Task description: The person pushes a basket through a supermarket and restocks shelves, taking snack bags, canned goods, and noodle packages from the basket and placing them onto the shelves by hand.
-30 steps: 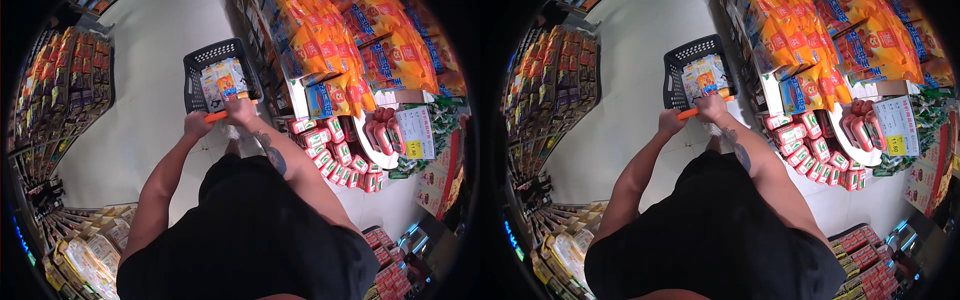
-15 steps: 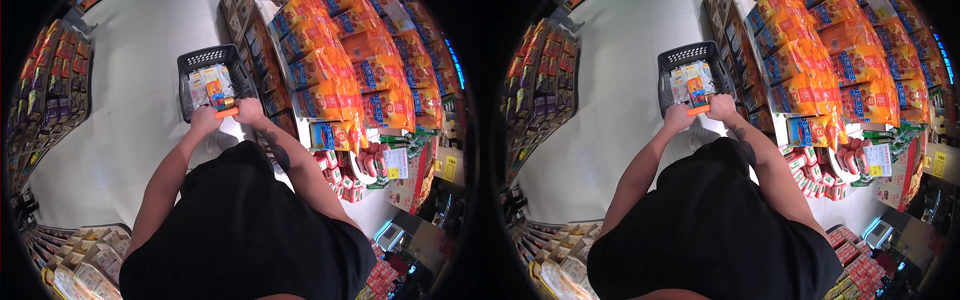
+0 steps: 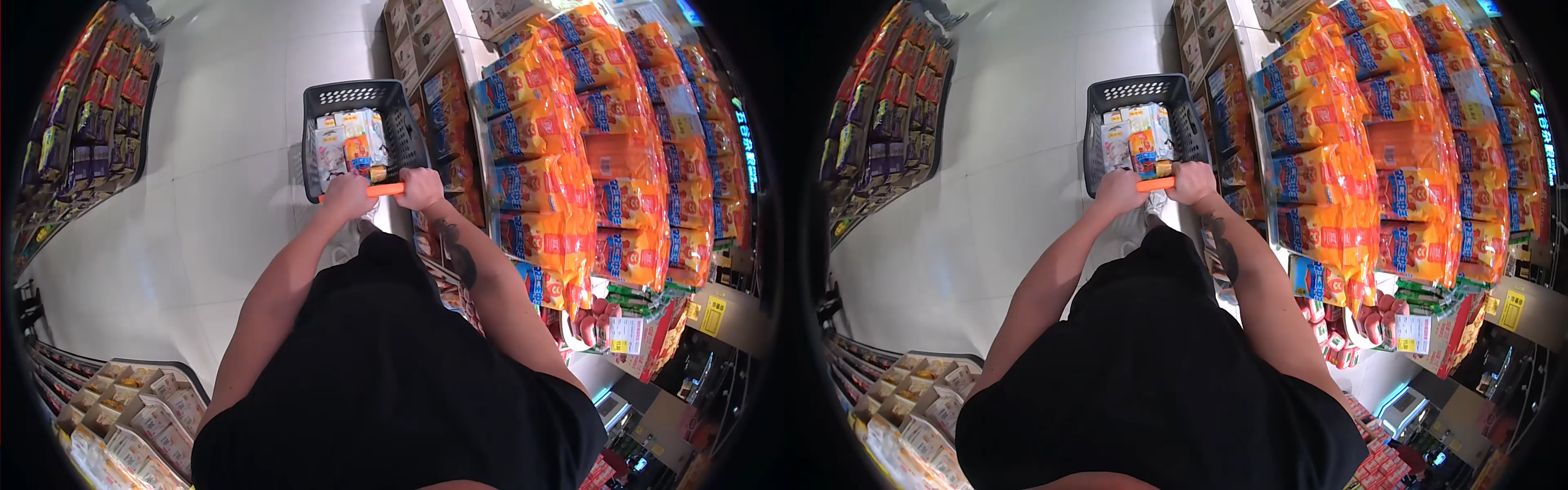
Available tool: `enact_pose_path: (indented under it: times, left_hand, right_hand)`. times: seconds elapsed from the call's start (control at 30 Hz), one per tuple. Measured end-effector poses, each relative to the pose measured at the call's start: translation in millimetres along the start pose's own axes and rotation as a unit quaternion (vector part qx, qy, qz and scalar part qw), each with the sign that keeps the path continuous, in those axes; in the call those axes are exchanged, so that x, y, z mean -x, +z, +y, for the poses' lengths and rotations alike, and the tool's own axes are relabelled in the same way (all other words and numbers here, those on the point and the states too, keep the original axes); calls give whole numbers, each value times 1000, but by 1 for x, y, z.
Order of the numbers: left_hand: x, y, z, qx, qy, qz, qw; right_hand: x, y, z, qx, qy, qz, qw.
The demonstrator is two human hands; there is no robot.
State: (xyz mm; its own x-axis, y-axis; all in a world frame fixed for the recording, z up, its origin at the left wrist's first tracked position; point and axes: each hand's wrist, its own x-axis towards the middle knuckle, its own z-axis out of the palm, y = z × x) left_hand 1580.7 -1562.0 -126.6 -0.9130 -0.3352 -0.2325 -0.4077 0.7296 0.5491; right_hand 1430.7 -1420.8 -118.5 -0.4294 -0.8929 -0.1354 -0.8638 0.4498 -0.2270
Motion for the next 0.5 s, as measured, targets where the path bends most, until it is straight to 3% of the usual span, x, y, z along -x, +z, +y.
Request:
enact_pose_path:
  times: [0.17,0.5]
  left_hand:
    - [-48,-12,-28,-18,33,4,999]
    - [-145,-57,-70,-59,24,40,997]
  right_hand:
    - [-47,-5,4,-26,23,40,999]
    - [-157,-4,25,-65,78,17,995]
